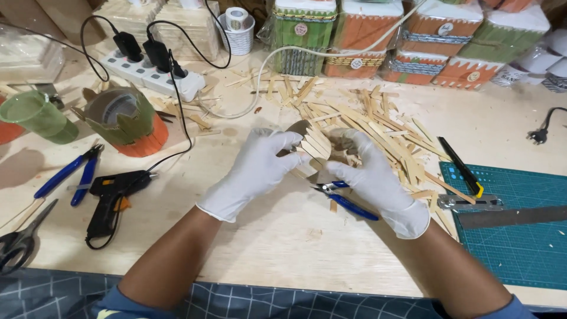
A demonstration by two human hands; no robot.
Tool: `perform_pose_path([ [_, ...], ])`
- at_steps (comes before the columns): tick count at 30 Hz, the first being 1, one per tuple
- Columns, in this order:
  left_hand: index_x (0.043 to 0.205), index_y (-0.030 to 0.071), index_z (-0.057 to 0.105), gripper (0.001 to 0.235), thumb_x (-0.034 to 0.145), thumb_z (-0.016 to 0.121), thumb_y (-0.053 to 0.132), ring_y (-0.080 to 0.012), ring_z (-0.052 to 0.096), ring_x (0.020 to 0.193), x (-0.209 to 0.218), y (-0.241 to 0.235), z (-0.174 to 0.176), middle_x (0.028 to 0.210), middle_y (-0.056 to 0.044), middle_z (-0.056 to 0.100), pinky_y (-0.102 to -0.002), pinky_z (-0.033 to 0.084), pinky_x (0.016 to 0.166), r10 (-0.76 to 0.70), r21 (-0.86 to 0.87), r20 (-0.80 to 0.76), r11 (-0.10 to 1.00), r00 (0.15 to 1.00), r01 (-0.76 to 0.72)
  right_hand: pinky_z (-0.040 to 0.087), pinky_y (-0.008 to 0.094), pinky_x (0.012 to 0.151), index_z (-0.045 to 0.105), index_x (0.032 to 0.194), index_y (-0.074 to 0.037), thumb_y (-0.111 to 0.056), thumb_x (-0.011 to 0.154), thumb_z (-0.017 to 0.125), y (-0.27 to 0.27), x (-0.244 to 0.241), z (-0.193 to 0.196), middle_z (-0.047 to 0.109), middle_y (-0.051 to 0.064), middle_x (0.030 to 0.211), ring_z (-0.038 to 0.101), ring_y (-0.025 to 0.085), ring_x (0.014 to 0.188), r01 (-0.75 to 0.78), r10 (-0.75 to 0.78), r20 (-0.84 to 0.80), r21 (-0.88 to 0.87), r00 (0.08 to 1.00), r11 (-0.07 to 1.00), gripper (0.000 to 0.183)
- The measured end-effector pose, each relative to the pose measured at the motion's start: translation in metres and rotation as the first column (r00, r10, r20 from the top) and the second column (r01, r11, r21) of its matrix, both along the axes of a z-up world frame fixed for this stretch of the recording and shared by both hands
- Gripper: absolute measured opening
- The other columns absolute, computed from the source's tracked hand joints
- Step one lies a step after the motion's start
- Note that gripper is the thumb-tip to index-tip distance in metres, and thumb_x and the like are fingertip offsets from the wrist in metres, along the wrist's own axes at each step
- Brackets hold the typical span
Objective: Cutting wooden sticks and gluing them onto a cardboard tube to create a decorative object.
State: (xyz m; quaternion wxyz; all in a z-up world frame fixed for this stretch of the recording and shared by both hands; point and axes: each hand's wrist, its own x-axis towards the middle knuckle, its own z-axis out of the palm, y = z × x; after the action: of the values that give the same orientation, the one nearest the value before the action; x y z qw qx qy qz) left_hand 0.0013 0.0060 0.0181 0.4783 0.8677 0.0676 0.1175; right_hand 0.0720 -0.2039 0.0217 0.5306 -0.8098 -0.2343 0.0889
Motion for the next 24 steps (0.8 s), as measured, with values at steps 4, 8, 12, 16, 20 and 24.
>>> perform_pose_path([
  [4, 0.114, 0.017, 0.078, 0.038, 0.079, 0.085, 0.032, -0.0247, 0.072, 0.114, -0.004, -0.001, -0.010, 0.107, -0.007, 0.080, -0.038, 0.053, 0.101, -0.042, -0.069, 0.011, 0.997, 0.999, 0.042, 0.052, 0.037, 0.101, 0.060, 0.140, -0.009, -0.014, 0.078, 0.088, 0.016, -0.020, 0.004, 0.068, 0.010, 0.107, 0.065, 0.019, 0.105, 0.027, -0.022, -0.232, 0.019, 0.972, 0.999, 0.069],
  [8, 0.106, 0.022, 0.081, 0.018, 0.091, 0.075, 0.030, -0.0209, 0.071, 0.101, -0.014, 0.003, 0.004, 0.098, -0.006, 0.079, -0.035, 0.053, 0.096, -0.073, -0.147, -0.005, 0.987, 0.997, 0.071, 0.053, 0.035, 0.098, 0.060, 0.141, -0.009, -0.017, 0.077, 0.090, 0.016, -0.017, -0.003, 0.071, 0.012, 0.108, 0.066, 0.019, 0.101, 0.029, -0.023, -0.273, 0.017, 0.962, 0.999, 0.071],
  [12, 0.102, 0.020, 0.082, 0.024, 0.082, 0.085, 0.033, -0.0204, 0.070, 0.097, -0.005, 0.003, -0.023, 0.093, -0.006, 0.079, -0.034, 0.052, 0.094, -0.022, -0.216, 0.011, 0.976, 1.000, 0.024, 0.053, 0.029, 0.090, 0.060, 0.139, -0.007, -0.013, 0.077, 0.091, 0.016, -0.019, -0.007, 0.069, 0.008, 0.101, 0.063, 0.015, 0.095, 0.051, -0.022, -0.278, 0.099, 0.960, 0.994, 0.070],
  [16, 0.095, 0.021, 0.083, 0.018, 0.079, 0.087, 0.029, -0.0180, 0.067, 0.092, 0.004, 0.002, -0.047, 0.086, -0.004, 0.078, -0.029, 0.051, 0.091, 0.025, -0.198, 0.081, 0.980, 0.996, -0.008, 0.054, 0.030, 0.091, 0.064, 0.136, -0.010, -0.016, 0.077, 0.091, 0.022, -0.023, -0.010, 0.073, 0.009, 0.102, 0.065, 0.015, 0.097, 0.039, -0.012, -0.310, 0.078, 0.951, 0.996, 0.065],
  [20, 0.092, 0.021, 0.083, 0.012, 0.082, 0.084, 0.026, -0.0195, 0.069, 0.091, -0.008, 0.000, -0.017, 0.086, -0.006, 0.078, -0.032, 0.052, 0.090, 0.036, -0.225, 0.030, 0.974, 0.999, -0.028, 0.056, 0.032, 0.092, 0.065, 0.134, -0.008, -0.016, 0.079, 0.089, 0.023, -0.018, -0.019, 0.072, 0.010, 0.103, 0.066, 0.016, 0.098, 0.033, -0.003, -0.331, 0.082, 0.944, 0.996, 0.060],
  [24, 0.093, 0.019, 0.082, 0.018, 0.086, 0.078, 0.035, -0.0243, 0.072, 0.093, -0.024, 0.001, 0.015, 0.088, -0.008, 0.079, -0.034, 0.054, 0.090, 0.002, -0.199, -0.036, 0.980, 0.999, -0.009, 0.056, 0.037, 0.096, 0.065, 0.134, -0.009, -0.020, 0.083, 0.085, 0.028, -0.025, -0.020, 0.074, 0.013, 0.110, 0.068, 0.020, 0.104, -0.041, 0.043, -0.306, 0.013, 0.951, 0.999, 0.056],
])
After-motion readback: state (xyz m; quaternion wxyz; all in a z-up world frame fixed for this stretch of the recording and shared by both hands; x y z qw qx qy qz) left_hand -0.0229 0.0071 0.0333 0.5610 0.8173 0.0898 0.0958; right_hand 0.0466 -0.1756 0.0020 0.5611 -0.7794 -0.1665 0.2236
